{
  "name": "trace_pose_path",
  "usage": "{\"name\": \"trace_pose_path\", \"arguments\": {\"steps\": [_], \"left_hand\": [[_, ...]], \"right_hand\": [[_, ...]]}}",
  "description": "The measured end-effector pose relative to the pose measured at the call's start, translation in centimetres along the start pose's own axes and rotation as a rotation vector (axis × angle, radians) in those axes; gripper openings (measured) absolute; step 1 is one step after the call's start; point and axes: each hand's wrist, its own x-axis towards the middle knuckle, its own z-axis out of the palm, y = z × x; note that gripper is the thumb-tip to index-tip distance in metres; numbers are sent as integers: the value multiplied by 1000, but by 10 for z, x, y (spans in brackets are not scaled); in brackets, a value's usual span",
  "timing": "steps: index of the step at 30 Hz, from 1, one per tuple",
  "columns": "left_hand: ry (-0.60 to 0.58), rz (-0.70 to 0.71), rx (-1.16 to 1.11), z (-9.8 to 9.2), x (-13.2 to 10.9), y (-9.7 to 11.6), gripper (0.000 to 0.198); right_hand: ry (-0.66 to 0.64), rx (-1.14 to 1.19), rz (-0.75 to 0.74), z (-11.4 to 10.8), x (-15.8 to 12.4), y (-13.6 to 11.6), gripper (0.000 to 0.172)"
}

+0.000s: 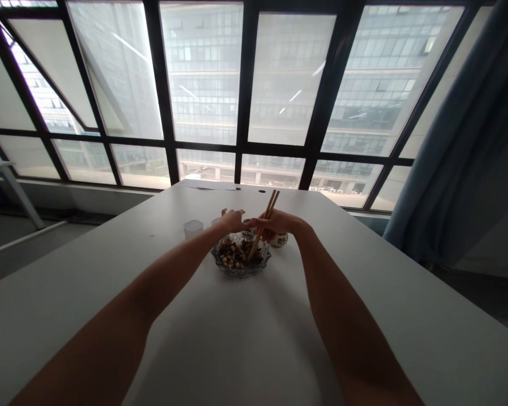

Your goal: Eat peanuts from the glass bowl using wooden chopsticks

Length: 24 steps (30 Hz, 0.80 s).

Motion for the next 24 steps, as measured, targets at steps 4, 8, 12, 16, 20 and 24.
{"name": "trace_pose_path", "arguments": {"steps": [4, 8, 12, 16, 20, 24], "left_hand": [[197, 54, 25, -11, -36, -37, 60], [347, 33, 34, -9, -77, -84, 62], [429, 27, 35, 7, -107, -117, 66], [451, -81, 6, 28, -119, -128, 68], [419, -174, -44, 39, -120, -129, 80], [401, -222, -95, 42, -118, -131, 83]], "right_hand": [[157, 5, -125, 2, 9, 5, 56], [169, -16, -141, -2, 6, 1, 52], [-41, -9, -30, 0, -3, -7, 49], [-137, 5, 35, 5, -5, -11, 46], [20, -6, -52, 4, -1, -6, 43], [159, -56, -127, -2, -1, -3, 42]]}}
